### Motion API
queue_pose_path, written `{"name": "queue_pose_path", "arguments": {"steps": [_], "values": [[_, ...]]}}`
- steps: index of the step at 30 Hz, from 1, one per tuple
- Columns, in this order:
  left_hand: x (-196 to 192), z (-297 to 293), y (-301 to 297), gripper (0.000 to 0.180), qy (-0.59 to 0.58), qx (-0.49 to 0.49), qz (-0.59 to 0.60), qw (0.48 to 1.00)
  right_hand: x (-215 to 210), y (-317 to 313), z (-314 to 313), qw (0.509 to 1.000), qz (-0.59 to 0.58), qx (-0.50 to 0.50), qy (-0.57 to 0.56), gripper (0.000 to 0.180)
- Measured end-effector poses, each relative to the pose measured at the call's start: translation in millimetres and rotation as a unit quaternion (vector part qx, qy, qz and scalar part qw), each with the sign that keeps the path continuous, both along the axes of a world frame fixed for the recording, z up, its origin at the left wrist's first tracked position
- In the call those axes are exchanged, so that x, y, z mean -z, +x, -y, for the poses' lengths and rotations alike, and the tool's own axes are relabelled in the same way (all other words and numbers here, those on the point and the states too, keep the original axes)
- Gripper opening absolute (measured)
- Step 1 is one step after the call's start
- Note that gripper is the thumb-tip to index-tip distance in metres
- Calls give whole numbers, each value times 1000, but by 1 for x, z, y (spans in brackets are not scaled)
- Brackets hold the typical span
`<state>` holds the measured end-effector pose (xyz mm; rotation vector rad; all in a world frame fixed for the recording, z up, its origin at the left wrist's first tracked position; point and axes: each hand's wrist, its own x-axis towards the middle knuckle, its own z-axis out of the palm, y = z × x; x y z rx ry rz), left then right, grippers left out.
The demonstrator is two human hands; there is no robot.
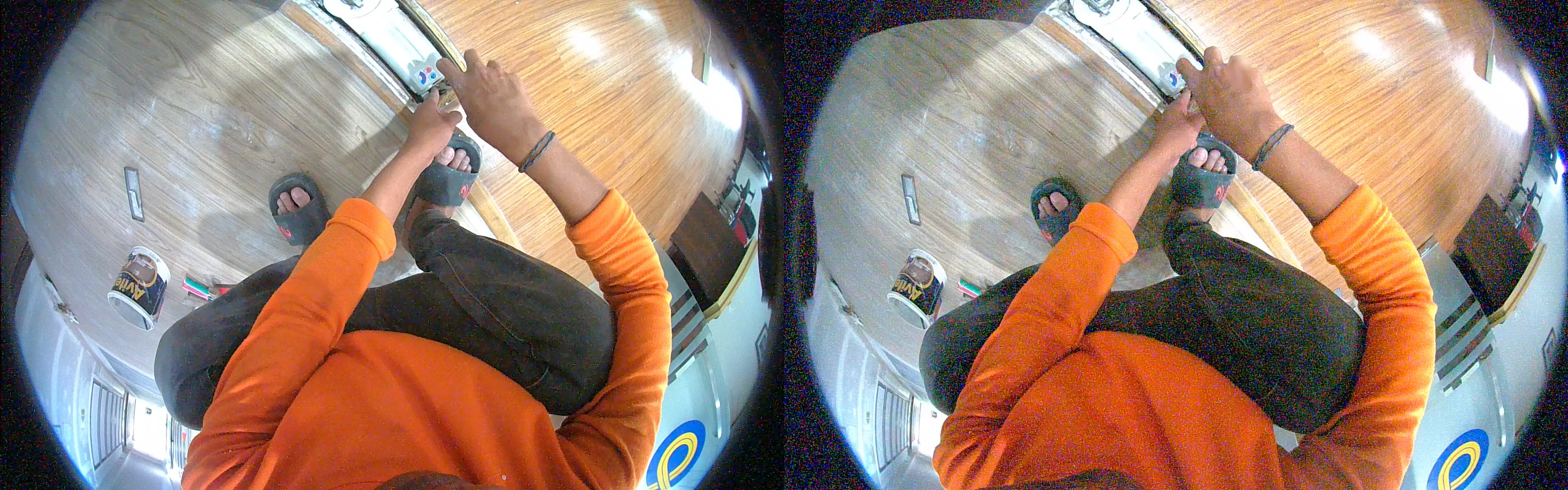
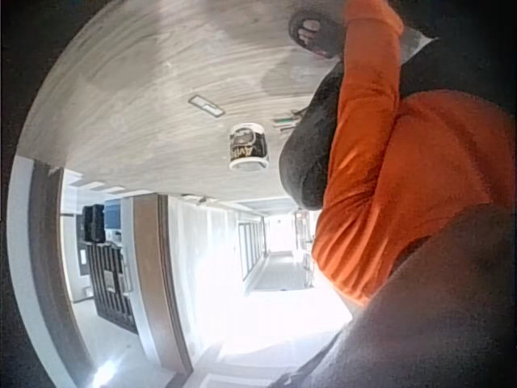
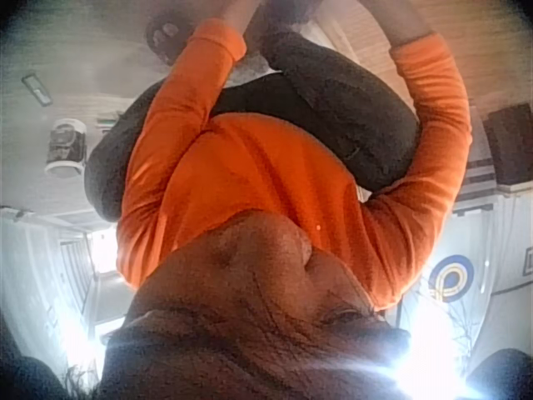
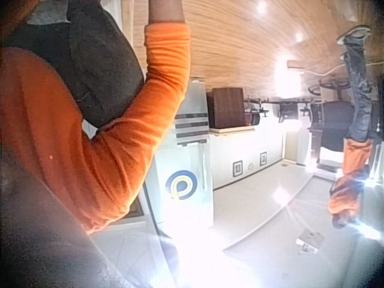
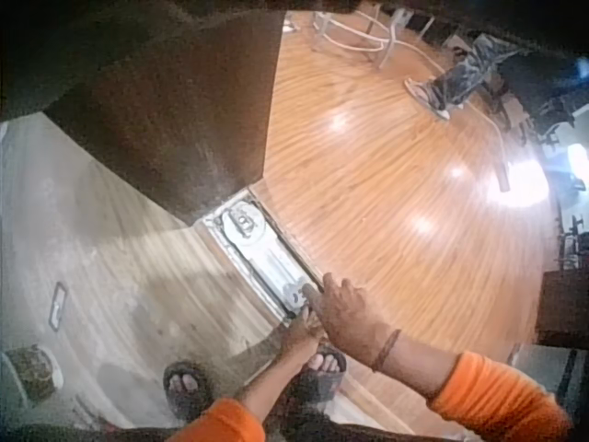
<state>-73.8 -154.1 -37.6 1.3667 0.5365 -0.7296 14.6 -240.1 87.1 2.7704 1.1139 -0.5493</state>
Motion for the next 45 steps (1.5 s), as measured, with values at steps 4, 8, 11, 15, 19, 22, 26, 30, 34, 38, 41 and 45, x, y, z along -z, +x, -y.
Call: {"name": "queue_pose_path", "arguments": {"steps": [4, 8, 11, 15, 19, 22, 26, 30, 34, 38, 41, 45], "values": [[11, 4, -4, 69, 66, -19, 51, 996, 0, 6, -7, 991, -93, 53, -80, 28], [13, 4, -3, 70, 62, -9, 40, 997, 0, 8, 1, 986, -105, 39, -126, 15], [7, 2, 0, 69, 102, 21, 47, 993, -1, 9, 10, 995, -47, 17, -92, 10], [-1, 3, 2, 67, 131, 46, 53, 989, 8, 8, 20, 996, -30, 9, -79, 9], [1, 3, 1, 65, 145, 55, 60, 986, 20, 9, 27, 997, -11, 13, -75, 9], [8, 4, -1, 63, 117, 35, 65, 990, 19, 9, 27, 996, 10, 16, -83, 11], [20, 9, -6, 58, 131, 26, 80, 988, 10, 11, 20, 994, -5, 6, -108, 21], [40, 11, -10, 54, 122, 8, 77, 990, 19, 9, 23, 996, 22, -4, -87, 27], [20, 6, -7, 52, 49, -11, 37, 998, 32, 11, 39, 997, 23, 19, -65, 28], [11, 6, -7, 53, 43, -36, 11, 998, 36, 20, 54, 998, -32, 17, -56, 30], [17, 7, -11, 56, 64, -43, 22, 997, 35, 25, 57, 998, -41, 14, -37, 30], [21, 8, -10, 58, 53, -56, 17, 997, 36, 24, 61, 999, -39, 31, -3, 23]]}}
